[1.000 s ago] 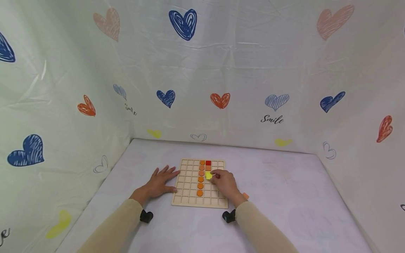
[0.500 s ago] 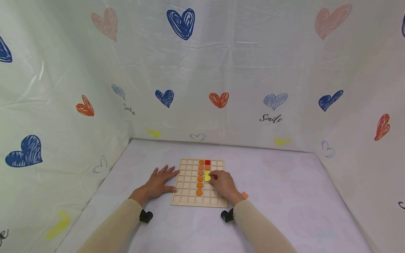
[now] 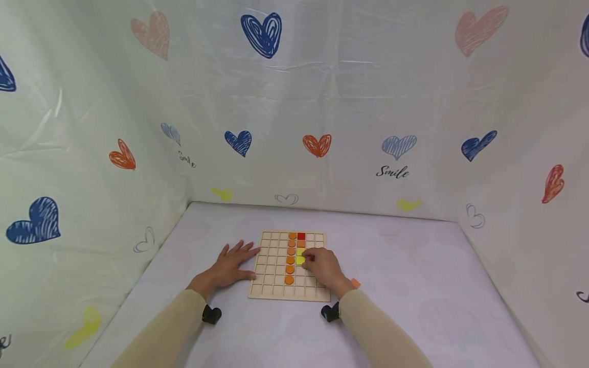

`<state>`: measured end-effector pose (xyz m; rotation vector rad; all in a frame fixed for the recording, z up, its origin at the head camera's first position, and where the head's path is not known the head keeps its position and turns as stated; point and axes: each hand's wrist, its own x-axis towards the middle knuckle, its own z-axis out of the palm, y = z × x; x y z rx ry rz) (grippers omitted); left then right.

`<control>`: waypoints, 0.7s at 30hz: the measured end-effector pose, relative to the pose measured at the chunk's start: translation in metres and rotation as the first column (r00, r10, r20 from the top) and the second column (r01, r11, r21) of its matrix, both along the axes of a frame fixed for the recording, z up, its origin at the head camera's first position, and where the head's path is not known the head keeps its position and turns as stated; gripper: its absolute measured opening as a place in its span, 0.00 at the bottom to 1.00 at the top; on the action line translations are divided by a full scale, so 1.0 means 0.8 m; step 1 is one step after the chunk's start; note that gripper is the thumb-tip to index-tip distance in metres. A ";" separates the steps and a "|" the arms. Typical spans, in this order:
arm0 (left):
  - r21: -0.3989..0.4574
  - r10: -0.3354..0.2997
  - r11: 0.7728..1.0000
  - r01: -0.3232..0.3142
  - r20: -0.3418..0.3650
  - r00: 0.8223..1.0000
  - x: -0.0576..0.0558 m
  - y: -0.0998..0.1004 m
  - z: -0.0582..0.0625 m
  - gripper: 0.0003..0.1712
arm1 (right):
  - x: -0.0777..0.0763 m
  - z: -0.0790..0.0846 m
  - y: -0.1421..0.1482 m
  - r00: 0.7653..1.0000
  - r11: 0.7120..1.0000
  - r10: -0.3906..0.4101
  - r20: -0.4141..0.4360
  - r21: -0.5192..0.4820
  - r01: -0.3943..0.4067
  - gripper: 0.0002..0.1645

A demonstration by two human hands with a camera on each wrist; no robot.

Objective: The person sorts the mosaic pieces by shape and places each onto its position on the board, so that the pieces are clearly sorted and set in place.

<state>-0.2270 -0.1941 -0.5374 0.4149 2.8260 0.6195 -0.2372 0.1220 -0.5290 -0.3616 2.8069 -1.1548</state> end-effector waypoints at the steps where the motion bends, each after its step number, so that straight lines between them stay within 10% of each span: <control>1: 0.001 0.000 1.000 0.000 0.001 1.000 0.000 0.000 0.000 0.50 | 0.000 0.000 0.000 1.000 1.000 0.001 0.003 -0.001 -0.001 0.14; 21: 0.008 -0.014 1.000 0.014 -0.005 1.000 0.000 -0.001 0.002 0.49 | 0.000 0.002 0.005 0.998 0.992 -0.060 0.025 -0.108 0.062 0.15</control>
